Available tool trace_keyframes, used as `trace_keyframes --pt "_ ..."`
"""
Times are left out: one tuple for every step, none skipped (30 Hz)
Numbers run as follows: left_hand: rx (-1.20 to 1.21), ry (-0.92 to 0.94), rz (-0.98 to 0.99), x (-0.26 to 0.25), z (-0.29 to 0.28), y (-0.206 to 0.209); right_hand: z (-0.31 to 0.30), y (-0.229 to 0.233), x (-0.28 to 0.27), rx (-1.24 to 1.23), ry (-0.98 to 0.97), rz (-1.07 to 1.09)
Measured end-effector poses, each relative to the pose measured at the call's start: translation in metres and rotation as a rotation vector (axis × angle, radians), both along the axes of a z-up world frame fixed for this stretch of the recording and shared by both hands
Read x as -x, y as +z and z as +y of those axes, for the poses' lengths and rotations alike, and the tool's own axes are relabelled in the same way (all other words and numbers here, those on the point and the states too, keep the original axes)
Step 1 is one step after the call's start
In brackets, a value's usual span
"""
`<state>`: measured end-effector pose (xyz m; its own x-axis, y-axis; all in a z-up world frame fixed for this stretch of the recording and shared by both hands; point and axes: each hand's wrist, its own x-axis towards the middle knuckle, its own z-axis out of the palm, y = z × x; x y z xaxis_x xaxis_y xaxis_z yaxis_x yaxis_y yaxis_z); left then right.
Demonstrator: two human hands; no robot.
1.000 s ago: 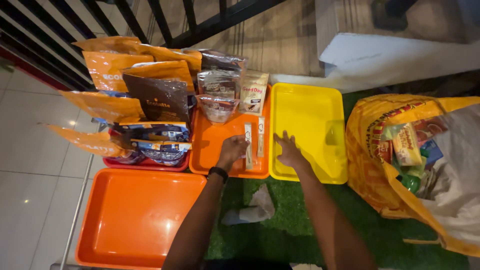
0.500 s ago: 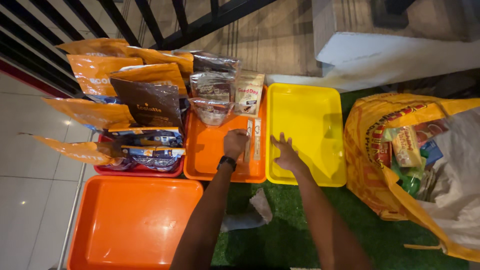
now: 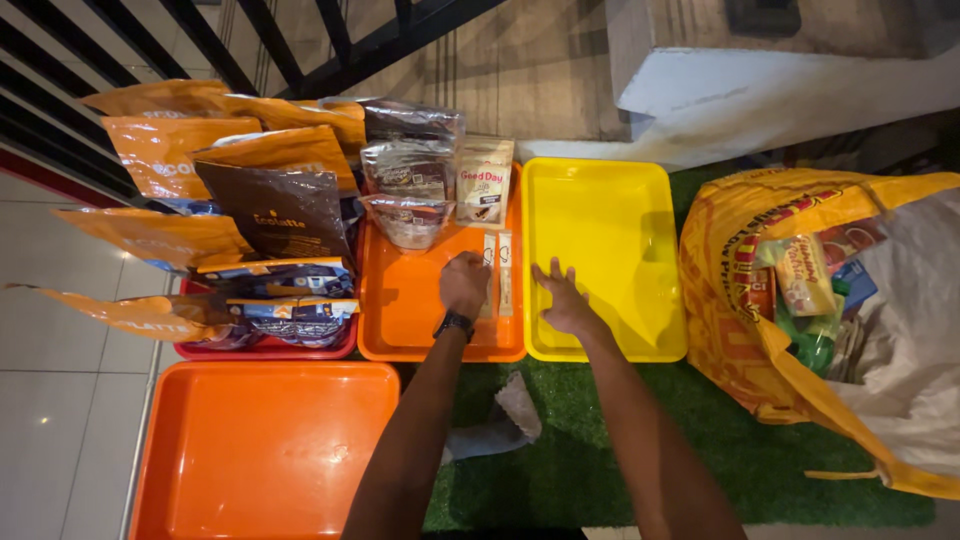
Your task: The person takes small snack packets from a large yellow bag, wipes them with a grey cloth, and places them into an orange tray. The person repeats this process for several items.
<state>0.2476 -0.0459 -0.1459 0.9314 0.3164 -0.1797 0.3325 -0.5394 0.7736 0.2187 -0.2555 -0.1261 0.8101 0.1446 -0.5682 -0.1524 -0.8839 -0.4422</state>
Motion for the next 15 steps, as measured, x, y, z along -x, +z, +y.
trace_keyframes --pt "-0.011 -0.009 -0.031 0.001 0.0 -0.001 0.0 0.0 0.0 -0.018 -0.004 -0.004" --pt "-0.015 -0.012 -0.015 0.002 -0.001 -0.001 -0.001 0.001 0.001 -0.015 -0.002 -0.003" --pt "-0.018 -0.014 0.0 0.002 -0.002 0.0 -0.001 0.001 0.001 -0.012 0.0 -0.002" --pt "-0.022 -0.016 0.015 0.002 -0.003 0.001 -0.001 0.002 0.001 -0.009 0.003 -0.003" --pt "-0.037 -0.009 0.012 0.003 -0.004 0.002 -0.001 0.002 0.0 -0.016 0.0 -0.008" --pt "-0.053 -0.003 0.01 0.004 -0.005 0.004 -0.001 0.002 0.001 -0.023 -0.003 -0.012" --pt "-0.068 0.003 0.008 0.005 -0.006 0.006 -0.001 0.003 0.001 -0.03 -0.006 -0.016" --pt "-0.073 -0.007 0.007 0.005 -0.007 0.008 -0.001 0.003 0.001 -0.025 -0.003 -0.015" --pt "-0.079 -0.017 0.005 0.007 -0.008 0.01 -0.001 0.004 0.001 -0.02 0.001 -0.013" --pt "-0.084 -0.027 0.005 0.008 -0.008 0.011 -0.001 0.004 0.002 -0.015 0.004 -0.011" --pt "-0.089 -0.028 0.003 0.01 -0.009 0.012 -0.001 0.005 0.003 -0.014 0.002 -0.009" --pt "-0.094 -0.028 0.001 0.011 -0.009 0.012 0.0 0.005 0.003 -0.013 0.001 -0.008" --pt "-0.098 -0.029 -0.002 0.011 -0.009 0.013 0.0 0.006 0.003 -0.013 0.001 -0.007" --pt "-0.083 -0.028 -0.011 0.011 -0.009 0.013 0.001 0.006 0.002 -0.015 -0.003 -0.003" --pt "-0.067 -0.027 -0.02 0.011 -0.009 0.014 0.001 0.007 0.002 -0.017 -0.007 0.002"
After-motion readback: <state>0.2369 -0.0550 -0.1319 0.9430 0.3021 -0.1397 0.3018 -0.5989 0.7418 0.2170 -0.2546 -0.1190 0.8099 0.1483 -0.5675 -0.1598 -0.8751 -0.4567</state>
